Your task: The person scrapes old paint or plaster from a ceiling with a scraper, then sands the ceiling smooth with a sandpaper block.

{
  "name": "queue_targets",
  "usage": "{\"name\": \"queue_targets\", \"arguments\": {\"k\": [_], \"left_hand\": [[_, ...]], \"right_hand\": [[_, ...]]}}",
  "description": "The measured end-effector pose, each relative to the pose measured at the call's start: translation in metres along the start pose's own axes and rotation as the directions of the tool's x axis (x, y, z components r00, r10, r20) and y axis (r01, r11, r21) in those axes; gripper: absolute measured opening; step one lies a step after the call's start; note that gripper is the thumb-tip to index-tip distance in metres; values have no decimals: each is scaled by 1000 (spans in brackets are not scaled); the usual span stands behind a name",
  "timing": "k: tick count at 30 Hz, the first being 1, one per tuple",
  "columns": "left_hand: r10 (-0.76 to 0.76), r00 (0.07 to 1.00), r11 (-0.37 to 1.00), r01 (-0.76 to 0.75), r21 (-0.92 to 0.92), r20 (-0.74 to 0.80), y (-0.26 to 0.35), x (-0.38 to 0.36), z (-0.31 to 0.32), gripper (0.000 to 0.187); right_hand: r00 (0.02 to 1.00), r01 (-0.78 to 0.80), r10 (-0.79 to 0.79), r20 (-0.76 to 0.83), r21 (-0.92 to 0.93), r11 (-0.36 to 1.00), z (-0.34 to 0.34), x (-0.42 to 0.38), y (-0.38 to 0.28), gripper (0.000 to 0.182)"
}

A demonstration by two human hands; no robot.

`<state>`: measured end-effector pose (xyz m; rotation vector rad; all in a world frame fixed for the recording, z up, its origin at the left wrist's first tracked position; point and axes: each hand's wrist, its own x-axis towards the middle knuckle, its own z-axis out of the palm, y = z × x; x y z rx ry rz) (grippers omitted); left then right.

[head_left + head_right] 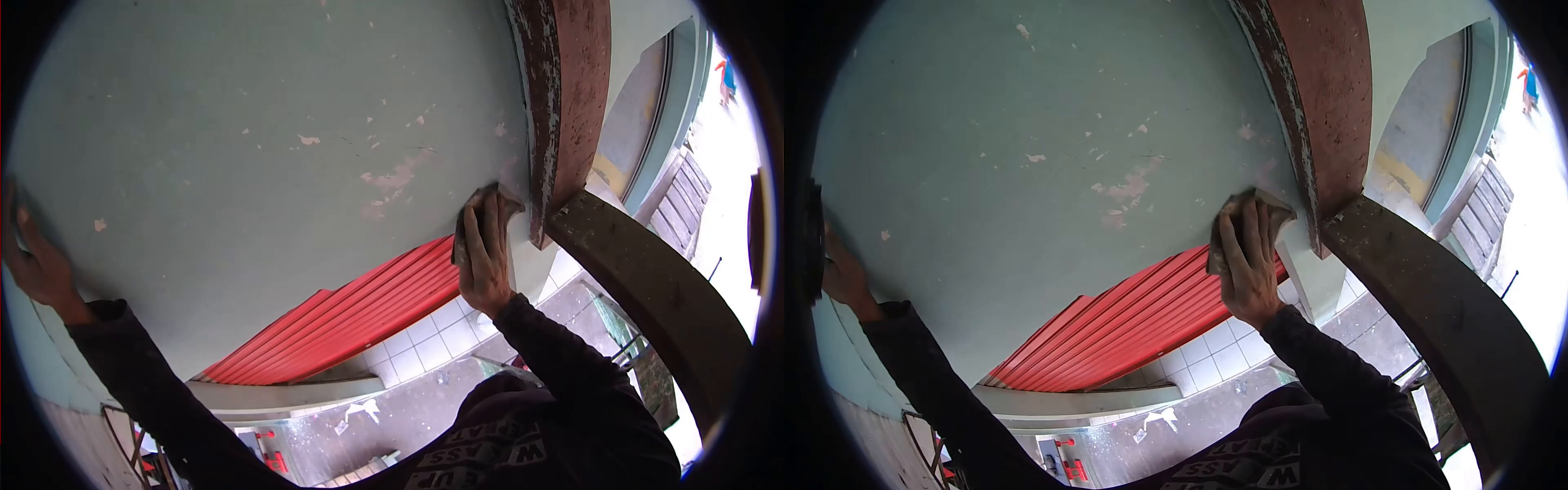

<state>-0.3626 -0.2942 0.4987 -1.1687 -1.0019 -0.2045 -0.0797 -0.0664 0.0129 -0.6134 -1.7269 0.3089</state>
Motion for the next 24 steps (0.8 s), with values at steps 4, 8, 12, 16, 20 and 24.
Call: {"name": "queue_targets", "arguments": {"k": [4,8,12,16,20,24], "left_hand": [[118,985,928,-155,338,127,-6,-4,-2,41],[143,987,938,-158,308,70,-13,-5,3,42],[107,994,976,-107,189,12,-6,-8,8,42],[102,995,990,-100,95,-15,5,-2,11,41],[80,996,997,-79,22,-51,28,5,7,41],[-392,917,914,379,145,78,86,43,-7,40]], "right_hand": [[993,37,-37,-108,1,999,11,34,-3,54],[993,-80,77,-92,-29,996,37,-34,32,53],[987,-150,149,-63,-18,988,34,-47,35,56],[985,-58,58,-164,5,998,29,12,10,55],[985,-93,80,-154,-82,992,45,-36,50,57],[986,-165,164,-42,-28,986,38,-61,58,70]]}}
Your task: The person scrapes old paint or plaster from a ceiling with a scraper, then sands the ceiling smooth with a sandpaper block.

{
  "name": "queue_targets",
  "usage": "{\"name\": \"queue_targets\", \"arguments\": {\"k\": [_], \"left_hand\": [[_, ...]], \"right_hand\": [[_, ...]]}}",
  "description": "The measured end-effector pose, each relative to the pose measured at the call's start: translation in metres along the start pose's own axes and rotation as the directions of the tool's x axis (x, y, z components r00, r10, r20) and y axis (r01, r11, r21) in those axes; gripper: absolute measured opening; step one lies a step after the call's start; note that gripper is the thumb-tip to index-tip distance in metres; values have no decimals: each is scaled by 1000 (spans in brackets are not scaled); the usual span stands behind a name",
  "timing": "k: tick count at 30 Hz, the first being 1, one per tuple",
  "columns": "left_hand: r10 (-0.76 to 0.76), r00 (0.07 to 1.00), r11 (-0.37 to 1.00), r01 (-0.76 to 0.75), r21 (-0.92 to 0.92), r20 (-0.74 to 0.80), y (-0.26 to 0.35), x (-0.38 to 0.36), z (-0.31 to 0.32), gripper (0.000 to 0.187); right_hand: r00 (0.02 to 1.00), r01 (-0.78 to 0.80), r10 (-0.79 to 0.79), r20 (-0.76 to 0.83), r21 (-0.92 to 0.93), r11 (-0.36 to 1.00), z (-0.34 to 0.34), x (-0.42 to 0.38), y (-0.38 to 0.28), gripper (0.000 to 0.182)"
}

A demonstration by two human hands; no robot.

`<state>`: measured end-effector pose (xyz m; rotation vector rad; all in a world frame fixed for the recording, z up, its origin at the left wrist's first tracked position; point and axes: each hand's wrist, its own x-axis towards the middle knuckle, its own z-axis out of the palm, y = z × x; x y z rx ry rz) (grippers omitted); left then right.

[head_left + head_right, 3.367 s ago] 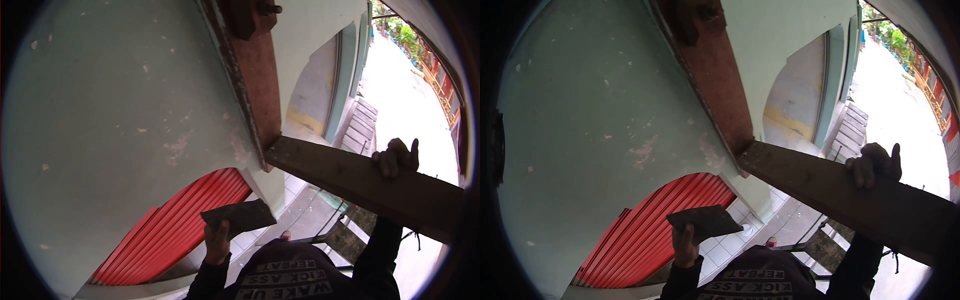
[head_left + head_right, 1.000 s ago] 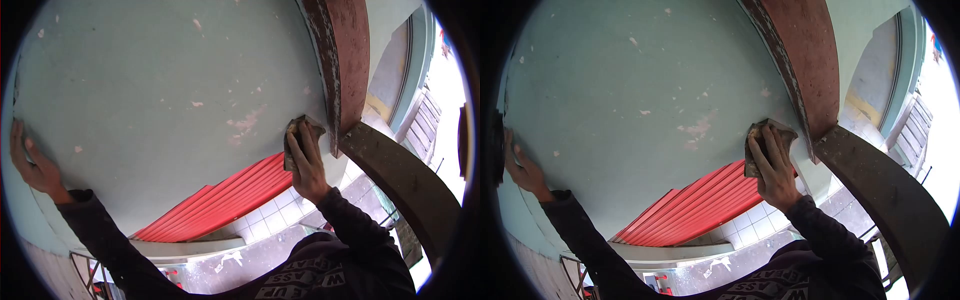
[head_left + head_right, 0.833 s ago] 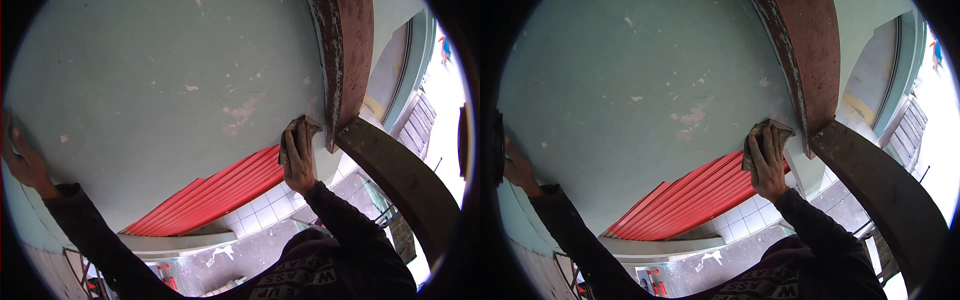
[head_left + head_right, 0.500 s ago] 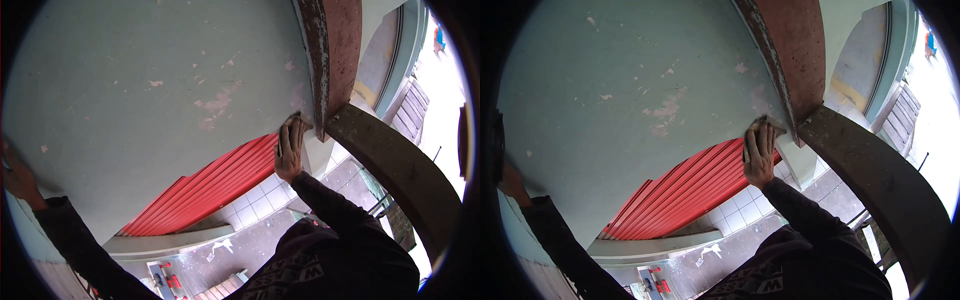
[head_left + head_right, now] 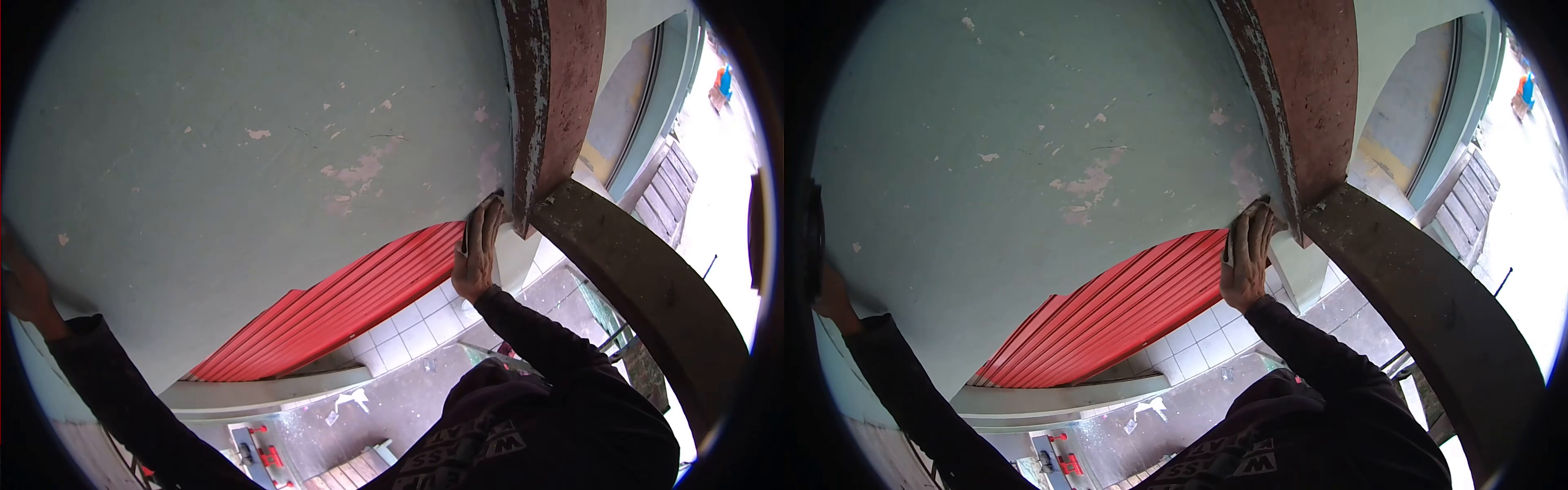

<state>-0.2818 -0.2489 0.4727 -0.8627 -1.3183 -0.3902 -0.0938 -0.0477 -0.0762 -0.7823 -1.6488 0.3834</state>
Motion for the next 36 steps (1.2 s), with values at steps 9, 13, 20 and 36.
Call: {"name": "queue_targets", "arguments": {"k": [9,13,20,36], "left_hand": [[289,955,957,-291,-20,-67,-37,4,9,40],[281,957,958,-285,-45,-69,-39,4,12,39],[622,743,745,-659,-105,-247,-55,4,19,37],[406,900,914,-403,55,-158,-125,-17,41,45]], "right_hand": [[995,27,-24,-95,28,999,-2,47,-25,67],[999,-40,40,-31,-12,999,-13,11,-10,63],[975,-207,221,1,365,908,-56,14,-51,48],[596,-714,452,663,696,-80,-118,34,-91,39]]}}
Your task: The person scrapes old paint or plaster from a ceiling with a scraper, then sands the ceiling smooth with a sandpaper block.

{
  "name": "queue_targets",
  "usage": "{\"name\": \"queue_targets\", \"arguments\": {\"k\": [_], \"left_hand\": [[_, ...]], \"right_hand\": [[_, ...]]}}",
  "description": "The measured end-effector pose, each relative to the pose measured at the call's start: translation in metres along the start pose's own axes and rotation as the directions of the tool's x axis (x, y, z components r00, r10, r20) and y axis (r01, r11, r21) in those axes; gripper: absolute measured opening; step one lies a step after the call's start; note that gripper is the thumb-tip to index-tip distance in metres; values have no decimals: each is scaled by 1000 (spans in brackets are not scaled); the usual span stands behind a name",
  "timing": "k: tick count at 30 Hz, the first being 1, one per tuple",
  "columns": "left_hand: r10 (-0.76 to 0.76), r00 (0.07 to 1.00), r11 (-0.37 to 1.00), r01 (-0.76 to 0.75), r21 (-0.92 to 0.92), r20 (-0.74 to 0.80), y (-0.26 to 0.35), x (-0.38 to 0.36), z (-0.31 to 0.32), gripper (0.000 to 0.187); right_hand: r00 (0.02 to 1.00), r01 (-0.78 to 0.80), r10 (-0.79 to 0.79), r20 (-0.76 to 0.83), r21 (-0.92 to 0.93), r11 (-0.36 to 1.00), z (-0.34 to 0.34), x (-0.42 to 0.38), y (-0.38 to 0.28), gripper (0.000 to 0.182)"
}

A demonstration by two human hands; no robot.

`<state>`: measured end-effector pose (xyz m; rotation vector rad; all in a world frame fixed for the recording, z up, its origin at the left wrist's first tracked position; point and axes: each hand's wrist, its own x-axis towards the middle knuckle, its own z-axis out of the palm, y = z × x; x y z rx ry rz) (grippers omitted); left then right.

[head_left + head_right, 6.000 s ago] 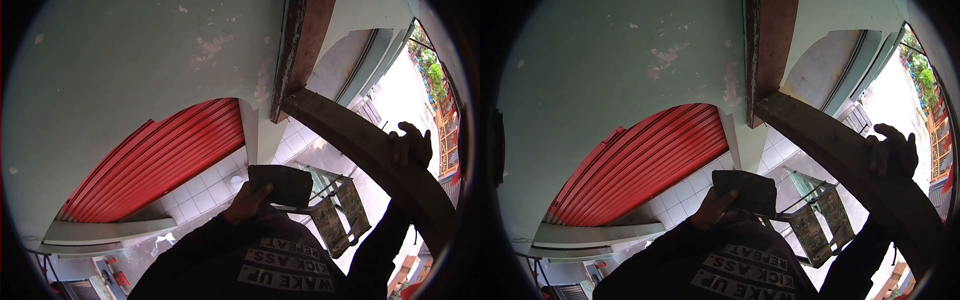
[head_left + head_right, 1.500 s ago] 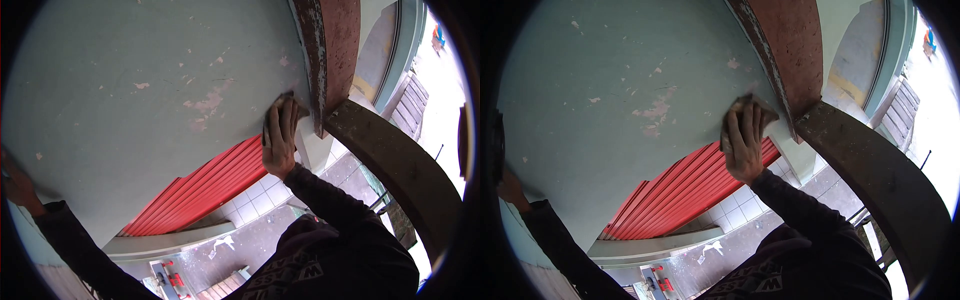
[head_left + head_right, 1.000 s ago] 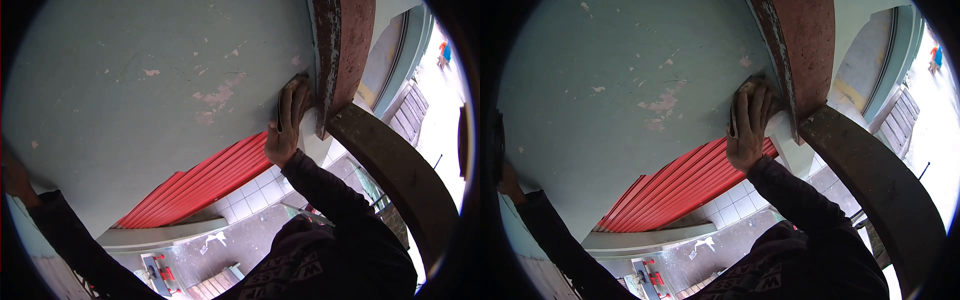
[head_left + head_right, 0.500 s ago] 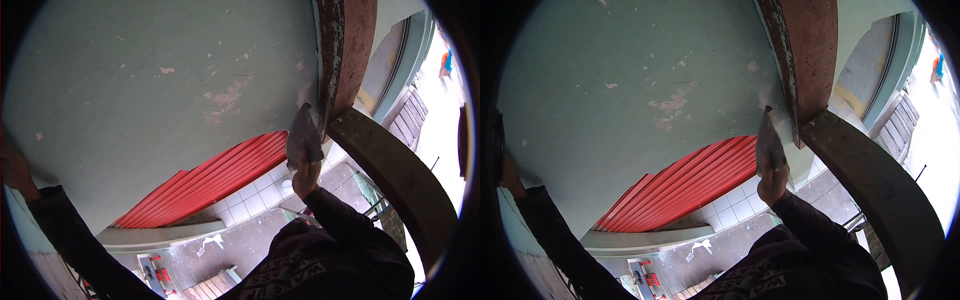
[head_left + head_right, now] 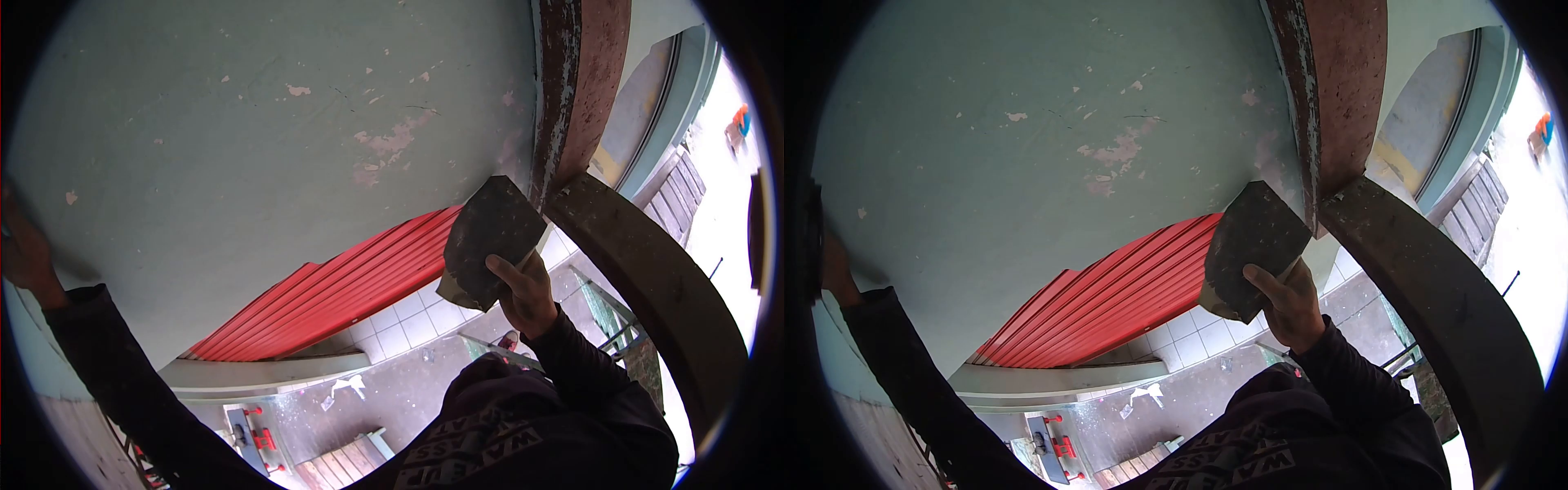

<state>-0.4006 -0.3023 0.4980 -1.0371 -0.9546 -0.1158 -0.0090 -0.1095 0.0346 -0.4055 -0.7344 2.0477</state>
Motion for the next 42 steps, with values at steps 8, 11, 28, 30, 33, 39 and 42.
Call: {"name": "queue_targets", "arguments": {"k": [8,11,28,30,33,39,42], "left_hand": [[204,976,930,-216,297,72,-70,-15,9,38],[373,922,876,-388,286,107,-86,-1,6,34],[-46,996,998,42,-41,-81,25,24,-12,46],[2,996,994,-12,-112,-91,29,31,-13,47],[41,997,982,-52,-183,-58,22,33,-13,48],[30,999,998,-31,-61,-23,40,29,-20,44],[19,1000,999,-19,-40,5,45,29,-24,45]], "right_hand": [[975,-220,219,27,177,959,11,-14,0,40],[973,-228,224,47,135,964,6,-14,3,40],[557,477,-811,181,-869,134,22,51,7,27],[581,495,-797,168,-849,182,25,69,21,33],[564,511,-800,207,-848,141,25,72,29,41],[450,630,-650,612,-734,-256,-20,74,44,74],[365,588,-552,750,-645,-488,-53,96,61,87]]}}
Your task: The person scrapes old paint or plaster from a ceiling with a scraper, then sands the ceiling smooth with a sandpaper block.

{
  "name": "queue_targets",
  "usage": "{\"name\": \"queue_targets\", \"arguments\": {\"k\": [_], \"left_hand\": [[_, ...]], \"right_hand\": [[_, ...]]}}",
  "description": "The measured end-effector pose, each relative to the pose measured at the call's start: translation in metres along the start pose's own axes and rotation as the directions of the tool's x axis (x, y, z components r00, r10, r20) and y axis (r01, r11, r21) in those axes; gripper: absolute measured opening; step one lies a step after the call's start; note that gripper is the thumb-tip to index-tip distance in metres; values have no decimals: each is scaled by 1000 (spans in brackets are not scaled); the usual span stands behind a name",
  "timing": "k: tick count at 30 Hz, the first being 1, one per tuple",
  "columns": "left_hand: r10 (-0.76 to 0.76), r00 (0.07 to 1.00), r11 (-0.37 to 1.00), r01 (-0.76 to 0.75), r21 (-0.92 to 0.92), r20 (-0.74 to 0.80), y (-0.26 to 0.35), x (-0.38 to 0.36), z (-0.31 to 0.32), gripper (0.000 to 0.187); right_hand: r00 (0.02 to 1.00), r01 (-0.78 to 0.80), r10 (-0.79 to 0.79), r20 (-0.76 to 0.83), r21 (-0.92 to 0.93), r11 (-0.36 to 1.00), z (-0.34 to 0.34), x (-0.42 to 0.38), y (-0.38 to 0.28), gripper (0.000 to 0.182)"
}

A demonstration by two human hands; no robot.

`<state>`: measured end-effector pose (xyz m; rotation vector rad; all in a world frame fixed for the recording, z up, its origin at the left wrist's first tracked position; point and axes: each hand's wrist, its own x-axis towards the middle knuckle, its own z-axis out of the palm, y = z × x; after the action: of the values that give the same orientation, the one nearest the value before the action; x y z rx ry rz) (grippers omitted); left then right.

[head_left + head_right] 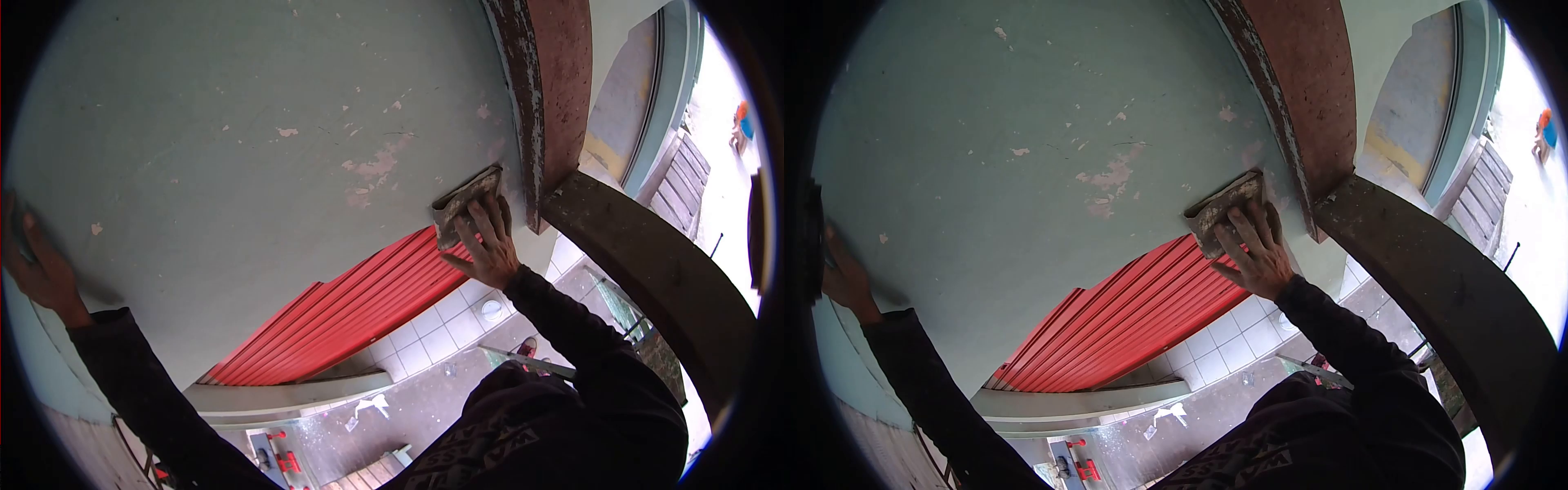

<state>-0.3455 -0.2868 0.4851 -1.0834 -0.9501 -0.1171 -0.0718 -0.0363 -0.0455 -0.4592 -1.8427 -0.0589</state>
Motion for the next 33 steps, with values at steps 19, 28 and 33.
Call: {"name": "queue_targets", "arguments": {"k": [19,28,33], "left_hand": [[-377,926,912,375,166,-23,-90,-41,27,67],[-367,928,879,325,349,61,-119,-53,32,62],[57,982,880,-136,454,182,-66,-28,8,46]], "right_hand": [[975,-215,218,-37,74,974,30,-48,8,79],[974,-209,212,-75,46,977,20,1,-6,62],[933,-348,358,-34,160,924,22,-32,-11,62]]}}
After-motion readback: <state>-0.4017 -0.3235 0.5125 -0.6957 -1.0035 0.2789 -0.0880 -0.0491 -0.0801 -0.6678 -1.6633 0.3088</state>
